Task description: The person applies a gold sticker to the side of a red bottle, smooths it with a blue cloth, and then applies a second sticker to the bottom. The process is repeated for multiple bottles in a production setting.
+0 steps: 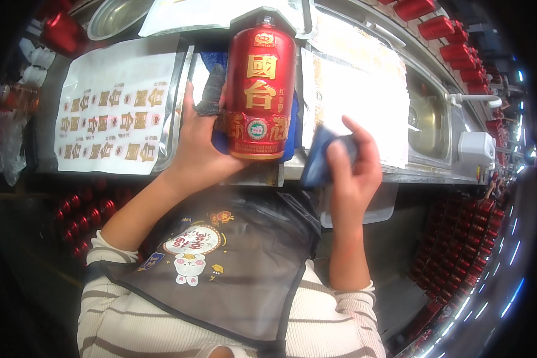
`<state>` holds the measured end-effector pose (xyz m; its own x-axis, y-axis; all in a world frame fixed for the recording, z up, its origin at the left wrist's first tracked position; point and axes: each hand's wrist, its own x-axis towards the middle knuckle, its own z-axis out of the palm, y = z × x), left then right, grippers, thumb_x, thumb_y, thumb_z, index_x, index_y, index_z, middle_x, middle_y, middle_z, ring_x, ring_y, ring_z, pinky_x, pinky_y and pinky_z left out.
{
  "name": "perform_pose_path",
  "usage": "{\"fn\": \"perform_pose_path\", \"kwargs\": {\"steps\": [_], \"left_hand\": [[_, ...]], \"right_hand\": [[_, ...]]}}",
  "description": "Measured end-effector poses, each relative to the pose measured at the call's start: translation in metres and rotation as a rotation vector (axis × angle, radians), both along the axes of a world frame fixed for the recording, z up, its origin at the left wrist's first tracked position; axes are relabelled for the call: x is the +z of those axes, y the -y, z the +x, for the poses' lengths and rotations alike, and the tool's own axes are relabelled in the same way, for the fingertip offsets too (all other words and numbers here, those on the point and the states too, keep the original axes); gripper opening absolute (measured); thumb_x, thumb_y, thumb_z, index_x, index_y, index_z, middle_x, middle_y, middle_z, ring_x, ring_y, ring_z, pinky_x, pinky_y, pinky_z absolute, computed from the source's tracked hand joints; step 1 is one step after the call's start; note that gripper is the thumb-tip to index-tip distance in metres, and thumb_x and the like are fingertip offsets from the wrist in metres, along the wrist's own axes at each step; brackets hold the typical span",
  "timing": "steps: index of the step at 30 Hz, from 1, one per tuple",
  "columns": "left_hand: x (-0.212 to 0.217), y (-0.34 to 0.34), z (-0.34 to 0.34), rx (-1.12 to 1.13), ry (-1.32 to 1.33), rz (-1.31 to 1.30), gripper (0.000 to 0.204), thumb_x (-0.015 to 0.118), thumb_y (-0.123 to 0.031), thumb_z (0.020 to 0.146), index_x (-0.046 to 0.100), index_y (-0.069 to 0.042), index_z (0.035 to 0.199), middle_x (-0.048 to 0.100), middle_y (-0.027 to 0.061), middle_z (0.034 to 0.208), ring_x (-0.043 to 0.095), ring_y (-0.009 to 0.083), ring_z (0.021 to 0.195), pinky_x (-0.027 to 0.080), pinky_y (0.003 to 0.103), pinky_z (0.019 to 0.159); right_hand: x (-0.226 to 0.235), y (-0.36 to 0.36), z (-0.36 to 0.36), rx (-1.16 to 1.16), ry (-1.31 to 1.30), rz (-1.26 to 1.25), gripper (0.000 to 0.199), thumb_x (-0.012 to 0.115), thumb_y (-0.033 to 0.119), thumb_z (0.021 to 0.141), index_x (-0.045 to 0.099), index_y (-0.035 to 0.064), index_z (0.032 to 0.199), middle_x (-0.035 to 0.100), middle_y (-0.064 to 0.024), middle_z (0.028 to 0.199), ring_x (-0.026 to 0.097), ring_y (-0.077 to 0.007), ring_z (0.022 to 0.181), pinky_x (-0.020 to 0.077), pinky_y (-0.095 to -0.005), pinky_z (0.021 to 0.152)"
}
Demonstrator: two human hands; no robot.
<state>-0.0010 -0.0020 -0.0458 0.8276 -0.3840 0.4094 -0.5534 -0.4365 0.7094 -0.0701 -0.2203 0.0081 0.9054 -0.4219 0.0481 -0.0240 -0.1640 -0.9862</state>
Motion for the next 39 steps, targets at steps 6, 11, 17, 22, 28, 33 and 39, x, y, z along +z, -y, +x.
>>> {"fn": "perform_pose_path", "kwargs": {"steps": [6, 11, 17, 22, 28, 33, 39], "left_hand": [[0.037, -0.003, 0.0, 0.014, 0.081, -0.109, 0.09, 0.087, -0.028, 0.06, 0.048, -0.003, 0.138, 0.06, 0.0187, 0.13, 0.051, 0.039, 0.129, 0.01, 0.066, 0.114], [0.029, 0.005, -0.003, 0.018, 0.299, 0.103, 0.085, 0.086, -0.03, 0.058, 0.056, -0.001, 0.133, 0.051, 0.0228, 0.141, 0.04, 0.0416, 0.139, 0.012, 0.072, 0.111], [0.037, 0.002, -0.01, -0.063, -0.125, -0.092, 0.099, 0.081, -0.031, 0.082, 0.022, 0.004, 0.154, 0.042, 0.0191, 0.151, 0.039, 0.0284, 0.141, 0.012, 0.045, 0.12], [0.026, 0.011, -0.005, -0.022, -0.359, -0.28, 0.078, 0.071, -0.015, 0.091, 0.027, 0.008, 0.151, 0.043, 0.0179, 0.149, 0.042, 0.0223, 0.138, 0.035, 0.035, 0.113], [0.022, 0.008, -0.003, -0.02, -0.323, -0.283, 0.075, 0.07, -0.013, 0.092, 0.029, 0.008, 0.151, 0.044, 0.0178, 0.149, 0.046, 0.023, 0.134, 0.034, 0.035, 0.113], [0.021, 0.015, -0.002, 0.0, -0.365, -0.358, 0.072, 0.069, -0.013, 0.093, 0.031, 0.007, 0.15, 0.047, 0.0176, 0.147, 0.047, 0.0228, 0.135, 0.035, 0.035, 0.113], [0.021, 0.012, -0.002, -0.012, -0.379, -0.374, 0.066, 0.068, -0.015, 0.094, 0.036, 0.006, 0.148, 0.049, 0.017, 0.145, 0.047, 0.0222, 0.134, 0.036, 0.035, 0.112]], "right_hand": [[-0.014, -0.03, -0.017, 0.505, -0.52, 0.881, 0.061, 0.065, 0.004, 0.083, 0.047, -0.0085, 0.139, 0.059, -0.0139, 0.13, 0.061, -0.0178, 0.114, 0.0473, -0.0296, 0.098], [0.005, -0.034, -0.008, 0.778, -0.666, 0.626, 0.038, 0.067, 0.013, 0.071, 0.067, -0.005, 0.105, 0.068, -0.0066, 0.098, 0.063, -0.0119, 0.09, 0.0484, -0.0248, 0.08], [0.021, -0.004, -0.014, 0.32, -0.235, 0.257, 0.026, 0.06, 0.004, 0.077, 0.063, 0.0008, 0.102, 0.06, -0.0008, 0.093, 0.055, -0.0069, 0.085, 0.0443, -0.02, 0.078], [-0.016, -0.025, -0.003, -0.066, 0.038, 0.016, 0.035, 0.066, -0.003, 0.085, 0.054, 0.0001, 0.118, 0.058, -0.0047, 0.106, 0.055, -0.0095, 0.094, 0.0466, -0.0239, 0.085], [-0.023, -0.034, 0.001, -0.066, 0.014, -0.05, 0.035, 0.07, 0.001, 0.087, 0.053, -0.0003, 0.117, 0.057, -0.0055, 0.106, 0.056, -0.0106, 0.092, 0.0484, -0.0245, 0.081], [-0.023, -0.042, -0.001, -0.068, 0.088, -0.188, 0.031, 0.072, 0.002, 0.087, 0.056, -0.0001, 0.113, 0.058, -0.0052, 0.1, 0.057, -0.0107, 0.088, 0.0487, -0.024, 0.079], [-0.024, -0.051, 0.001, -0.052, 0.237, -0.387, 0.027, 0.075, 0.0, 0.082, 0.063, 0.0005, 0.106, 0.06, -0.0059, 0.096, 0.059, -0.0131, 0.083, 0.0485, -0.0265, 0.072]]}}
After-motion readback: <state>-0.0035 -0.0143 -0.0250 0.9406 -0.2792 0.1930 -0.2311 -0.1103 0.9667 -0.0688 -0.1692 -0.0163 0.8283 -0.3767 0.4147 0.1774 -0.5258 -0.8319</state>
